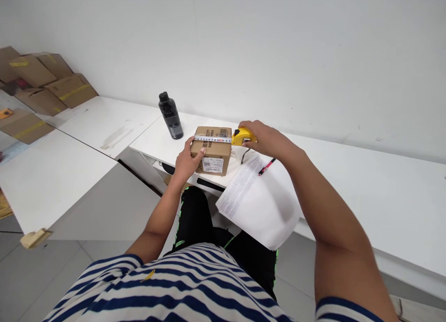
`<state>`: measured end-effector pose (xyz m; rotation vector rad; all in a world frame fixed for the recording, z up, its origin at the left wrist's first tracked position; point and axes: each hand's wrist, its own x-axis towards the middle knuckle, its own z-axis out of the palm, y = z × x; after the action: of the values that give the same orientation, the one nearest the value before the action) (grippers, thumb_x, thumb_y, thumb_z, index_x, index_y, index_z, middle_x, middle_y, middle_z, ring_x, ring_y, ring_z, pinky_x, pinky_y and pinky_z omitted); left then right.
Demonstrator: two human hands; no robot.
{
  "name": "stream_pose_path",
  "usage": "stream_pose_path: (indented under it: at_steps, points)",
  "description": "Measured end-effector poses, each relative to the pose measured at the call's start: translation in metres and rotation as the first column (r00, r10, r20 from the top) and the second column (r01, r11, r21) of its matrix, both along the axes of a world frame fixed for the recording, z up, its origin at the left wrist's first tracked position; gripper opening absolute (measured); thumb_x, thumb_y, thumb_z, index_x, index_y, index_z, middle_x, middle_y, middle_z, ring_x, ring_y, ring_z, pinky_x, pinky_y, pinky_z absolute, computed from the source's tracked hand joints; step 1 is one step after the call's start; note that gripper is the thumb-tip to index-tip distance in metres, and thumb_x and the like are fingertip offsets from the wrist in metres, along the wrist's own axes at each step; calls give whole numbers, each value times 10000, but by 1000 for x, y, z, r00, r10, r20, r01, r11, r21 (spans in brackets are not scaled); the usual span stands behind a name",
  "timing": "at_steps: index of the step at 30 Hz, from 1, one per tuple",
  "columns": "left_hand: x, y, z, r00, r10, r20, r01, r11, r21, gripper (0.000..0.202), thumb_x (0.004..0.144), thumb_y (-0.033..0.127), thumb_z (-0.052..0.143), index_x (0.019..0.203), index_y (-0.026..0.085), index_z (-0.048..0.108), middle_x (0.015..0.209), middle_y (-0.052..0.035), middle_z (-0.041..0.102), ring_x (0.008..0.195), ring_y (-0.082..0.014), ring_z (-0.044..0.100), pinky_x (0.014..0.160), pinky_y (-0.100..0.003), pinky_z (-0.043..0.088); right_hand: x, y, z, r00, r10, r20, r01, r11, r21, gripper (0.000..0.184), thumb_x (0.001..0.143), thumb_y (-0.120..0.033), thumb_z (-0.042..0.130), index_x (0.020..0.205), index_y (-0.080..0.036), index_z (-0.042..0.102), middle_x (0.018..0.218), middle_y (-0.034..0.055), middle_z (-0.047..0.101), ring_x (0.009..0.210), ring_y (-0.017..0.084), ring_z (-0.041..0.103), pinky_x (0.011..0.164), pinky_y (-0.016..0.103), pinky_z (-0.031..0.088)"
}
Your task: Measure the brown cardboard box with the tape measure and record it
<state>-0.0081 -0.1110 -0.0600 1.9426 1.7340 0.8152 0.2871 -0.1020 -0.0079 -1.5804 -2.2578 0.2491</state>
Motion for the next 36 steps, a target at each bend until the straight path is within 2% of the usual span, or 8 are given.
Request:
stream_pose_path:
  at_steps: [8, 16, 22, 27, 30, 32, 34, 36]
  points:
    - [0, -1, 2, 1000, -5, 0, 5, 1000, -31, 715, 961, 624, 473, 1592, 329, 316, 1412, -70, 669, 1196, -318, 673, 944, -398, 510, -16, -4, 9, 1000, 9, 11, -10, 997, 73, 514, 900, -484, 564, 1393, -339, 544, 1352, 83, 641, 1130, 341, 643, 833, 449, 529]
    - [1, -1, 3, 1000, -13, -17, 12, 999, -44, 764, 960, 634, 482, 1631, 358, 245, 1425, -62, 664, 1195, -309, 679, 938, -381, 508, -88, 24, 10, 998, 65, 13, -65, 997, 33, 684, 897, -433, 557, 1534, -236, 406, 1440, 152, 575, 1173, 366, 625, 872, 465, 522]
    - [1, -1, 0, 1000, 1, 7, -1, 997, -73, 922, 954, 646, 482, 1673, 279, 37, 1483, -88, 624, 1246, -311, 662, 966, -379, 496, -125, 48, 9, 992, 128, -12, -127, 991, 43, 551, 873, -428, 583, 1394, -272, 492, 1401, 104, 606, 1109, 329, 645, 832, 432, 505]
    - [4, -9, 6, 998, -8, -65, 1, 995, -99, 865, 928, 731, 451, 1616, 229, 298, 1441, -145, 647, 1277, -338, 639, 991, -386, 476, -109, 36, 10, 993, -58, -106, 65, 995, 70, 505, 830, -485, 628, 1276, -269, 531, 1315, 104, 663, 1049, 333, 659, 818, 447, 509]
    - [7, -25, 18, 990, -44, -132, 23, 987, -156, 1011, 853, 831, 467, 1626, 214, 258, 1252, -167, 738, 1146, -370, 692, 925, -407, 489, -88, 21, 8, 948, -219, -232, 238, 970, 56, 559, 809, -557, 642, 1266, -263, 511, 1178, 120, 716, 968, 346, 666, 791, 475, 521]
    - [9, -34, 27, 986, -41, -163, 11, 983, -182, 1006, 841, 866, 424, 1605, 221, 310, 1147, -156, 763, 1087, -370, 705, 908, -412, 489, -76, 10, 6, 913, -295, -284, 320, 947, 45, 577, 813, -584, 633, 1271, -256, 504, 1174, 141, 718, 970, 355, 663, 805, 497, 525]
    - [9, -34, 35, 988, -10, -151, -11, 990, -138, 889, 890, 839, 348, 1545, 242, 418, 1149, -139, 756, 1102, -342, 696, 924, -399, 486, -68, 0, 5, 891, -338, -305, 363, 931, 30, 571, 825, -573, 623, 1276, -240, 514, 1216, 163, 708, 1015, 360, 658, 849, 508, 524]
    - [11, -20, 40, 994, 14, -104, -15, 1000, -18, 753, 959, 756, 314, 1493, 254, 487, 1272, -126, 712, 1205, -309, 647, 977, -379, 474, -66, -5, 5, 890, -337, -307, 361, 932, 23, 612, 830, -558, 617, 1327, -217, 509, 1263, 174, 692, 1069, 364, 653, 887, 508, 522]
